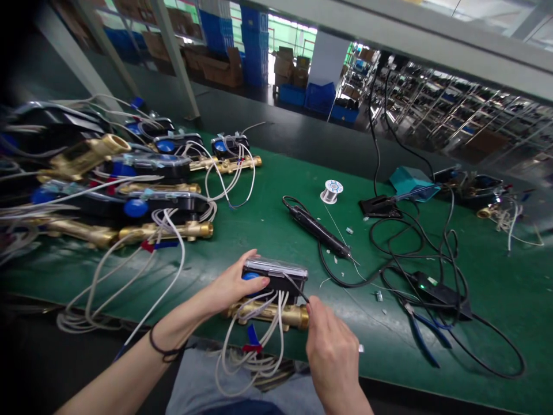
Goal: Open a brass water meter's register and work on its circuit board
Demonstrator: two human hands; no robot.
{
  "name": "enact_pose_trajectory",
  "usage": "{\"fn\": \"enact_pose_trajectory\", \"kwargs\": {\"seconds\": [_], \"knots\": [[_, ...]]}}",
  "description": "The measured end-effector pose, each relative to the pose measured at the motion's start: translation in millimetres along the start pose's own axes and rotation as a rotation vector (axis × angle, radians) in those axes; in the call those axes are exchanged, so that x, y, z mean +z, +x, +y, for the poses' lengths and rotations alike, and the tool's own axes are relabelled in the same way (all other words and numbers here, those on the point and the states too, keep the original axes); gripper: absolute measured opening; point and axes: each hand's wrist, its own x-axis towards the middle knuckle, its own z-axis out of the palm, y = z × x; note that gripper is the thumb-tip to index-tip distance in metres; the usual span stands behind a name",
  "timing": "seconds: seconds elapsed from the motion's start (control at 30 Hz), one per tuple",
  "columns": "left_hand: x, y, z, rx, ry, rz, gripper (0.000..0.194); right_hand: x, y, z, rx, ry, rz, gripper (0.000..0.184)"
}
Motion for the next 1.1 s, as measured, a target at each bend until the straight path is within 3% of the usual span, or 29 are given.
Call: {"fn": "enact_pose_trajectory", "kwargs": {"seconds": [0.2, 0.4, 0.5, 0.67, 0.83, 1.1], "knots": [[1.4, -3, 2, 0.02, -0.021, 0.015, 0.113, 0, -4, -10, 0.066, -0.065, 0.037, 0.021], [0.0, -5, -5, 0.059, -0.003, 0.033, 0.103, -53, 24, 18, -0.163, -0.002, -0.106, 0.026], [0.9, -7, -9, 0.077, -0.006, 0.046, 0.103, -65, 39, 18, -0.202, 0.014, -0.125, 0.028], [0.6, -9, -11, 0.096, -0.018, 0.05, 0.1, -47, 56, -5, -0.24, 0.012, -0.275, 0.029], [-1.4, -10, -11, 0.091, -0.027, 0.051, 0.099, -37, 62, -22, -0.193, -0.093, -0.349, 0.014], [-1.2, -9, -13, 0.033, -0.046, 0.043, 0.103, -18, 31, -47, -0.005, -0.167, -0.26, 0.027]]}}
